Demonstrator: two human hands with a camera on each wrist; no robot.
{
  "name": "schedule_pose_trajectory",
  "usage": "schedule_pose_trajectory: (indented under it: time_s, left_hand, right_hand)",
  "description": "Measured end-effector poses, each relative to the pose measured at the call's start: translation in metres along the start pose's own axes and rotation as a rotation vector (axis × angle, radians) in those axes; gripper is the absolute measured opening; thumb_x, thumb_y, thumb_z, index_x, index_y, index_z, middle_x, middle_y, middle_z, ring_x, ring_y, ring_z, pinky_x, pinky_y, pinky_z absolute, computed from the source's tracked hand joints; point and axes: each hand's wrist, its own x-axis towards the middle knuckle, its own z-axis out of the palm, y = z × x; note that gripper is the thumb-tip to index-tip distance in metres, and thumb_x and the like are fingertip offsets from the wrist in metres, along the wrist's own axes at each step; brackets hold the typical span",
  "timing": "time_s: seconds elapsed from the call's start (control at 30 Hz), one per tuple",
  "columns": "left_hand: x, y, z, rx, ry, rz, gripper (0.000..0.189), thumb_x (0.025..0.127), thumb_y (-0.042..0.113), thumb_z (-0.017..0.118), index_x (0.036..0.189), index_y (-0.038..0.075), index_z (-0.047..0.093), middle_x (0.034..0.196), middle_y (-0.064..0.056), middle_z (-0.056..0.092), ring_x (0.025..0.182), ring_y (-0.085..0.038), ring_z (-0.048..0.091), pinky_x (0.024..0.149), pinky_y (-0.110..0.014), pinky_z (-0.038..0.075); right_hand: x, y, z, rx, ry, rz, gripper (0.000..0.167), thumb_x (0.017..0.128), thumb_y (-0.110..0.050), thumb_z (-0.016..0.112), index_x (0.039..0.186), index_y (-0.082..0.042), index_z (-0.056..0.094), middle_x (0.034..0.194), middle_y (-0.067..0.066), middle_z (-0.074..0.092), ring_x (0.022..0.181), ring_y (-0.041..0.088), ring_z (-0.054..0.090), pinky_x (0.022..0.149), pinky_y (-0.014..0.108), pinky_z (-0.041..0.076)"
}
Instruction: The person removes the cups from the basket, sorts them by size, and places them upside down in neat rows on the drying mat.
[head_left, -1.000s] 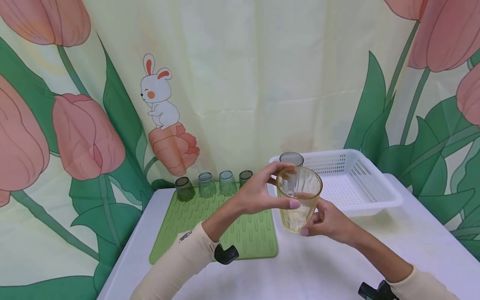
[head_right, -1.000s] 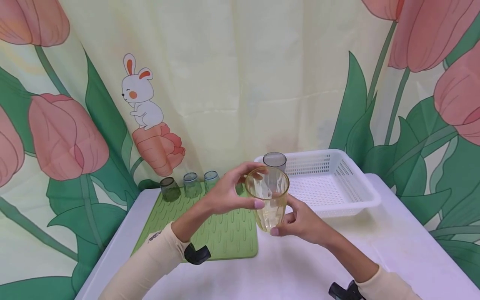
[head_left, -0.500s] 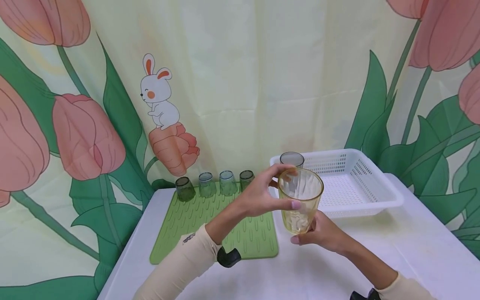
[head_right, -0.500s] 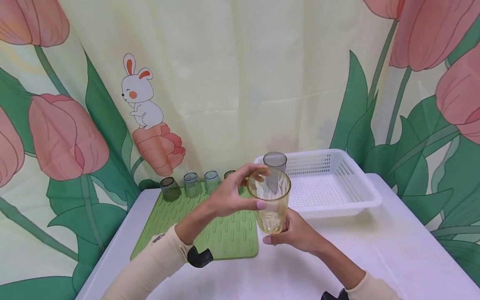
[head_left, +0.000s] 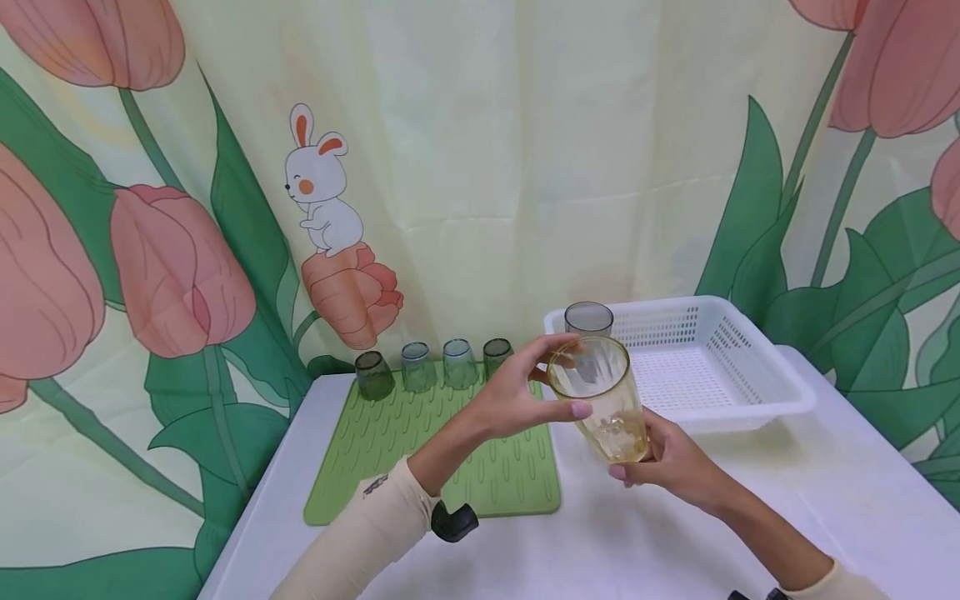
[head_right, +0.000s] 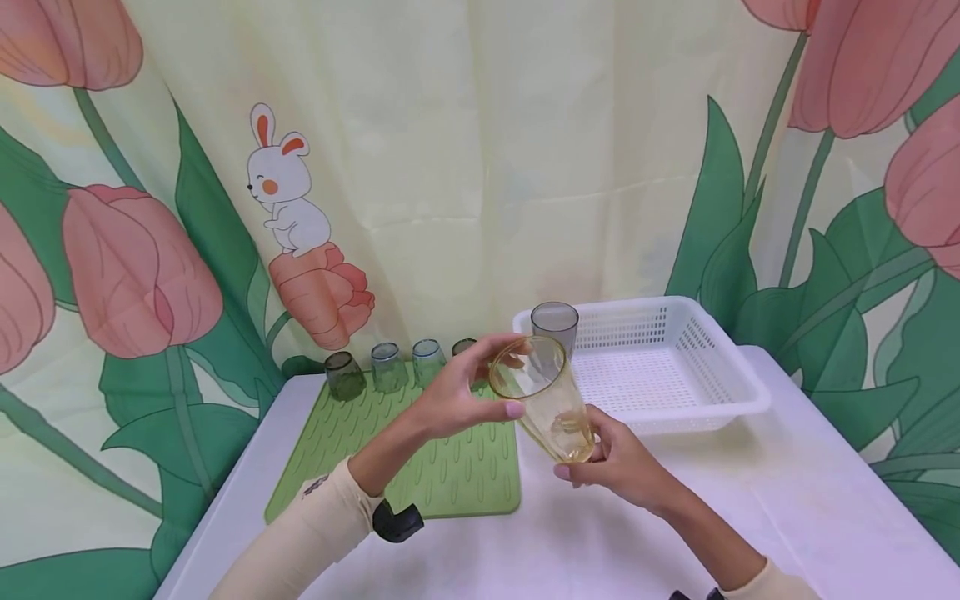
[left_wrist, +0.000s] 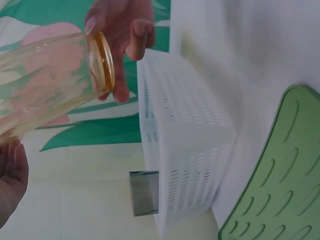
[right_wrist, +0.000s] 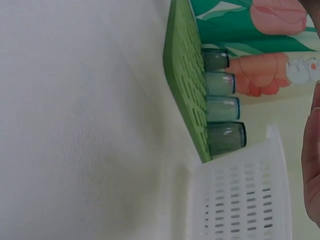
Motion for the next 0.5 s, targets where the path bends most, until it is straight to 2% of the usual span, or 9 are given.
schedule_pose_trajectory:
  time_s: [0.13,0.23,0.37,0.5]
  left_hand:
    - [-0.004,-0.006,-0.001,-0.017,-0.003,-0.008,0.088,0.079,0.055,0.076,0.151,0.018,0.041,0.14,0.0,0.056,0.121,-0.009,0.055,0.096,-0.027,0.049]
    - [-0.007,-0.011,-0.002,-0.044,-0.016,-0.016,0.084,0.08,0.042,0.078,0.151,0.017,0.04,0.141,-0.005,0.055,0.122,-0.013,0.055,0.094,-0.028,0.05]
    - [-0.012,-0.018,-0.002,-0.058,-0.039,-0.038,0.084,0.081,0.035,0.078,0.153,0.016,0.037,0.142,-0.006,0.053,0.121,-0.016,0.054,0.09,-0.028,0.051]
    - [-0.015,-0.026,0.0,-0.073,-0.063,-0.076,0.086,0.082,0.039,0.078,0.154,0.017,0.036,0.142,0.0,0.052,0.12,-0.012,0.053,0.09,-0.027,0.051]
  right_hand:
    - [-0.006,-0.001,-0.008,-0.005,0.038,-0.012,0.059,0.091,0.002,0.067,0.141,-0.013,0.041,0.106,0.0,0.066,0.076,0.019,0.068,0.067,0.033,0.059]
    - [-0.011,-0.003,-0.013,-0.009,0.058,-0.046,0.055,0.091,0.005,0.065,0.135,-0.022,0.047,0.103,-0.002,0.066,0.071,0.02,0.067,0.065,0.031,0.059]
    - [-0.017,-0.007,-0.02,-0.027,0.101,-0.056,0.056,0.09,0.008,0.065,0.133,-0.025,0.05,0.101,-0.003,0.064,0.069,0.018,0.067,0.063,0.029,0.058]
    - [-0.024,-0.012,-0.026,-0.057,0.165,-0.048,0.06,0.089,0.008,0.065,0.136,-0.026,0.05,0.107,-0.004,0.062,0.072,0.018,0.067,0.064,0.028,0.059]
